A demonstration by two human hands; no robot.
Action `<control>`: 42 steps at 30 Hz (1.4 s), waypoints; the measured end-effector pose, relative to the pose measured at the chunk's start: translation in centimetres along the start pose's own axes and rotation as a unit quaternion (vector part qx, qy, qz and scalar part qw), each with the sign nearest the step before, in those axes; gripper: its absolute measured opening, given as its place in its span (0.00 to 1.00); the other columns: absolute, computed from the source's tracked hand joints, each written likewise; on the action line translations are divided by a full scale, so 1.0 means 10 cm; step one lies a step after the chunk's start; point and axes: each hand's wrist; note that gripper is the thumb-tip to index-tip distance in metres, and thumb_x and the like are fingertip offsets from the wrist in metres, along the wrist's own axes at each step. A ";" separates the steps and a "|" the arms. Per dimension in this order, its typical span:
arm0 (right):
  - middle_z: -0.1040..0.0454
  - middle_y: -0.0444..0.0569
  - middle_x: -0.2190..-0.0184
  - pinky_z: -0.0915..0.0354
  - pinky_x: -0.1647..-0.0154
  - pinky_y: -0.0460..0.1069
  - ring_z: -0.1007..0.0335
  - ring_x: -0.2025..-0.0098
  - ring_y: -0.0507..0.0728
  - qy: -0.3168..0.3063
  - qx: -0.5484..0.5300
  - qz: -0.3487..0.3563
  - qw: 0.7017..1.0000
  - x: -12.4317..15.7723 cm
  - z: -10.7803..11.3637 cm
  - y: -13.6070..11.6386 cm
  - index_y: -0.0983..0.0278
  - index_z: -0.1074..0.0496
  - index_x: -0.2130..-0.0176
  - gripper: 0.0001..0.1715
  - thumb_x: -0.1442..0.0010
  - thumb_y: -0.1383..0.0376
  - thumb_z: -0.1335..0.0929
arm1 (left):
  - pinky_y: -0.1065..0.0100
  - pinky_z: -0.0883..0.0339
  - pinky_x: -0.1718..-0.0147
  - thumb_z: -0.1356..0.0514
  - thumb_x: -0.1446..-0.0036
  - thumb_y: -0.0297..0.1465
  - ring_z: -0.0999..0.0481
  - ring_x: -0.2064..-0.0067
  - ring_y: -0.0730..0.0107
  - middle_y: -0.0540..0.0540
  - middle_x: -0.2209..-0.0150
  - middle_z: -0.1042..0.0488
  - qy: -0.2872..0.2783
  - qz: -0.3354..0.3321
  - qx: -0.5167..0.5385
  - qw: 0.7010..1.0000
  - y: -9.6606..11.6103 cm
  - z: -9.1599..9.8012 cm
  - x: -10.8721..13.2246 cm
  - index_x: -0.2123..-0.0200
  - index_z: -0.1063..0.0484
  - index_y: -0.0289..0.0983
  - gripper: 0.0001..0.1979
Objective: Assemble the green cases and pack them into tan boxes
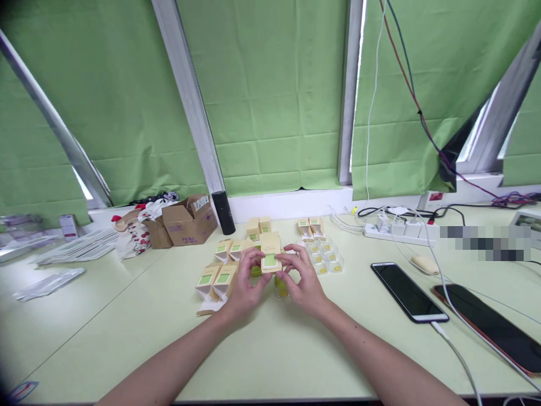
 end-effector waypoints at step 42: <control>0.48 0.53 0.23 0.43 0.24 0.71 0.52 0.21 0.69 -0.078 0.057 0.024 0.995 0.04 0.01 -0.10 0.49 0.40 0.27 0.35 0.29 0.61 0.31 | 0.45 0.41 0.30 0.41 0.27 0.39 0.37 0.29 0.52 0.38 0.32 0.38 0.030 -0.028 -0.081 0.996 0.04 0.04 0.00 0.32 0.41 0.46 0.24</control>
Point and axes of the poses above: each hand's wrist, its own x-axis away from the middle knuckle, its own z-axis out of the back of the hand, y = z × x
